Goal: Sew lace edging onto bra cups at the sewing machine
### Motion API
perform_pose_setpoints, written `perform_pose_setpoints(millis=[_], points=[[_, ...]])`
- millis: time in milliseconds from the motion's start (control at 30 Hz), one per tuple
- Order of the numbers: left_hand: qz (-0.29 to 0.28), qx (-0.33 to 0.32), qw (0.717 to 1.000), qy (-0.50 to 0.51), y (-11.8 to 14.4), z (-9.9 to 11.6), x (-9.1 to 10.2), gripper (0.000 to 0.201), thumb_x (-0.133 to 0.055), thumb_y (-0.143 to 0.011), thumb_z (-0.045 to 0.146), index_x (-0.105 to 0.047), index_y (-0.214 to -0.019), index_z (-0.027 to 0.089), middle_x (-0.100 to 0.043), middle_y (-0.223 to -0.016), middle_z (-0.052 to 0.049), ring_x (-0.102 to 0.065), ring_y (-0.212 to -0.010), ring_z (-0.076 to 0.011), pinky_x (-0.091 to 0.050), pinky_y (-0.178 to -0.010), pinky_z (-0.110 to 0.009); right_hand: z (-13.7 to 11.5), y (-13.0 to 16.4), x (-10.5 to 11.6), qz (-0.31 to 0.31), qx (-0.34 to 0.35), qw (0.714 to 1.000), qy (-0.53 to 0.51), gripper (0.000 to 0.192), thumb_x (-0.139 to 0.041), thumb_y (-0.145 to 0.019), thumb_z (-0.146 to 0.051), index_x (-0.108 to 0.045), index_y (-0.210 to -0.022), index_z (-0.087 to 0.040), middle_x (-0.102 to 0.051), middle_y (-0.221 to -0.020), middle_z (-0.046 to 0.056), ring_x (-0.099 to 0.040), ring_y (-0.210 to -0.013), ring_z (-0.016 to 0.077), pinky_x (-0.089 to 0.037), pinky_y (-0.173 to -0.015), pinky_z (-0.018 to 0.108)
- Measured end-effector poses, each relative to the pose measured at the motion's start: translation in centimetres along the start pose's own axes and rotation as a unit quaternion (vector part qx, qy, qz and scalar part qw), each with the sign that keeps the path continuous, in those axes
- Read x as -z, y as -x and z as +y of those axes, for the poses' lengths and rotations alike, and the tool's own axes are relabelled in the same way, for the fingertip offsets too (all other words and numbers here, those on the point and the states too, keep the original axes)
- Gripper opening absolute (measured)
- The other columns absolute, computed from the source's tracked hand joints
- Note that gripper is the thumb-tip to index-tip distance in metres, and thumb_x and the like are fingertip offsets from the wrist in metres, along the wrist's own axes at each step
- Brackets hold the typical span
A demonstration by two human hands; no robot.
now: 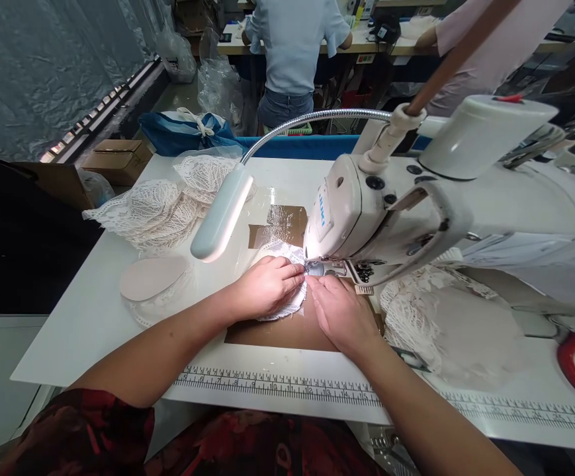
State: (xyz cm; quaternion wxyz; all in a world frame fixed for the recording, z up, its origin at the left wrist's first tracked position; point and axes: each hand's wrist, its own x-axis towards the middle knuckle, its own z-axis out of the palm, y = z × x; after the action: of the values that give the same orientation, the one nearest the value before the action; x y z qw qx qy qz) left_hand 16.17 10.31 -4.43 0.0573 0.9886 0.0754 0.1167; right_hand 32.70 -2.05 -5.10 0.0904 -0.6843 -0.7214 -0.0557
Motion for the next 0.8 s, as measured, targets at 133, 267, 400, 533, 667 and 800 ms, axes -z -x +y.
perform_pose_setpoints(millis=[133,267,400,533,667,800], points=[[0.009,-0.002,1.000,0.009,0.06,-0.11,-0.24,0.032,-0.044,-0.096,0.022,-0.061,-0.122,0.011,-0.061,-0.127,-0.013,-0.056,-0.103,-0.0243,-0.047,-0.087,-0.039,0.14,0.15,0.00,0.013,0.006,1.000,-0.016,0.038,-0.043,-0.090,-0.014,-0.065,-0.121,-0.017,-0.071,-0.101,0.010,-0.060,-0.085,0.0206,-0.044,-0.067,0.029],[0.023,-0.005,0.999,0.037,0.07,-0.36,-0.34,0.032,-0.041,-0.098,0.022,-0.061,-0.122,0.013,-0.063,-0.126,-0.012,-0.056,-0.107,-0.0226,-0.048,-0.089,-0.038,0.45,0.29,0.01,0.030,0.027,0.998,-0.050,0.038,-0.041,-0.090,-0.012,-0.066,-0.119,-0.015,-0.071,-0.104,0.009,-0.061,-0.089,0.0200,-0.046,-0.072,0.029],[0.038,-0.005,0.998,0.055,-0.22,-0.70,-0.24,0.033,-0.040,-0.099,0.024,-0.064,-0.118,0.012,-0.066,-0.121,-0.011,-0.058,-0.106,-0.0224,-0.050,-0.089,-0.038,0.63,0.30,0.01,0.031,0.032,0.996,-0.072,0.037,-0.041,-0.089,-0.011,-0.066,-0.117,-0.015,-0.072,-0.102,0.008,-0.061,-0.090,0.0200,-0.047,-0.075,0.029],[0.050,0.000,0.997,0.053,-0.49,-0.91,-0.07,0.033,-0.041,-0.099,0.025,-0.065,-0.116,0.011,-0.067,-0.120,-0.011,-0.059,-0.103,-0.0230,-0.051,-0.087,-0.039,0.55,0.24,0.11,0.016,0.023,0.997,-0.072,0.038,-0.042,-0.088,-0.010,-0.065,-0.118,-0.016,-0.072,-0.099,0.007,-0.061,-0.089,0.0201,-0.046,-0.074,0.029],[0.048,0.003,0.998,0.047,-0.48,-0.91,0.03,0.034,-0.043,-0.098,0.028,-0.065,-0.117,0.010,-0.066,-0.120,-0.013,-0.058,-0.105,-0.0249,-0.051,-0.087,-0.041,0.43,0.18,0.23,0.006,0.020,0.998,-0.057,0.040,-0.042,-0.086,-0.009,-0.065,-0.119,-0.016,-0.071,-0.097,0.007,-0.060,-0.083,0.0199,-0.044,-0.066,0.029],[0.040,0.007,0.998,0.043,-0.50,-0.94,0.08,0.035,-0.042,-0.098,0.029,-0.064,-0.118,0.011,-0.066,-0.120,-0.014,-0.058,-0.105,-0.0251,-0.051,-0.087,-0.041,0.35,0.07,0.36,-0.005,0.014,0.999,-0.045,0.041,-0.042,-0.086,-0.010,-0.064,-0.121,-0.017,-0.071,-0.099,0.007,-0.059,-0.078,0.0184,-0.042,-0.060,0.028]])
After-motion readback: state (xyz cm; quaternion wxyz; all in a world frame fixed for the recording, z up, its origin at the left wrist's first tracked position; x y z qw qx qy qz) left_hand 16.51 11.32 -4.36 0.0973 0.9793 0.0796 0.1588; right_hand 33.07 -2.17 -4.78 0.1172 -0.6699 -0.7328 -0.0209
